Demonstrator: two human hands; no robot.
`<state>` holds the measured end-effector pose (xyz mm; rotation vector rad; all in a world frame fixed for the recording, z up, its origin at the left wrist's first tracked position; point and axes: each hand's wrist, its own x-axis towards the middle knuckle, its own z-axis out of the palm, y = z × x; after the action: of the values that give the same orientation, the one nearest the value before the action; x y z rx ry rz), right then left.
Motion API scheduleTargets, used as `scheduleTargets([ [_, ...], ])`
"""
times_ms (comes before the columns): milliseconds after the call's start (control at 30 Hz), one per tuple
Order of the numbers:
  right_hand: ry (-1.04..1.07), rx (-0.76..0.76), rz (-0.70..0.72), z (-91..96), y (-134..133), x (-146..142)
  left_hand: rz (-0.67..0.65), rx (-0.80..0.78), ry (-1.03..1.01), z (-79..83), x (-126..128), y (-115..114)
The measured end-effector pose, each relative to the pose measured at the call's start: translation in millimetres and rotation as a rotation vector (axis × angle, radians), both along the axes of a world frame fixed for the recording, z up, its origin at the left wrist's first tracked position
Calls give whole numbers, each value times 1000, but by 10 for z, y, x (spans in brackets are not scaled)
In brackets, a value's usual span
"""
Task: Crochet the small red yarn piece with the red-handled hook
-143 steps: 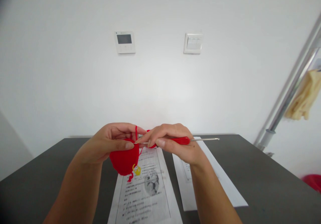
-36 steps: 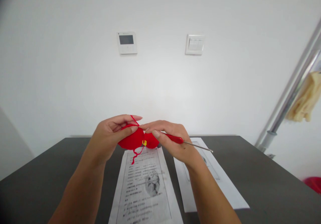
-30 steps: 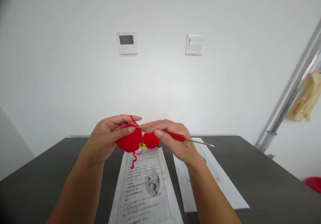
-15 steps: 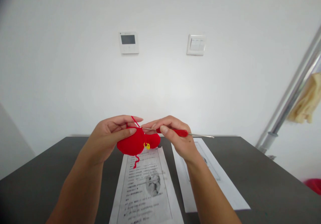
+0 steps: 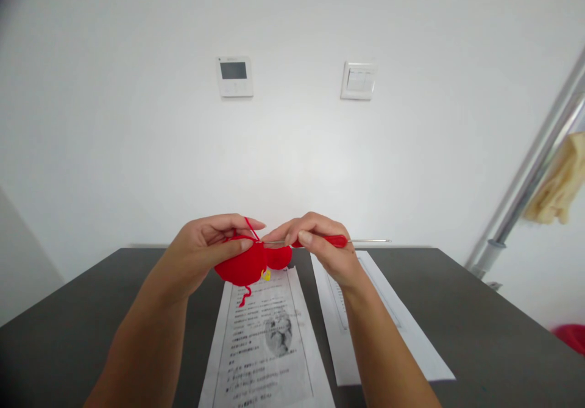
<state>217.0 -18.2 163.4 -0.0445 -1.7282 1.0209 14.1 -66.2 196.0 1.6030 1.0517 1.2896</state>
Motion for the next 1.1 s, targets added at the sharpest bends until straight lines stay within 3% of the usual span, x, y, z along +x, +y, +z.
scheduleTargets([
  [233,-75,33,-70,14,-30,80,20,65,138,-35,20,33],
  [433,-193,130,-215,49,-85,106,109,198,255,-75,47,53],
  [733,-377,532,-505,101,-159,18,334,496,423,-106,132,46],
  [900,-310,772,-605,59,-145,-128,457,657,492,-120,139,61],
  [1100,-212,887,-741,-64,-87,-308,568,792,540,-178,143,112],
])
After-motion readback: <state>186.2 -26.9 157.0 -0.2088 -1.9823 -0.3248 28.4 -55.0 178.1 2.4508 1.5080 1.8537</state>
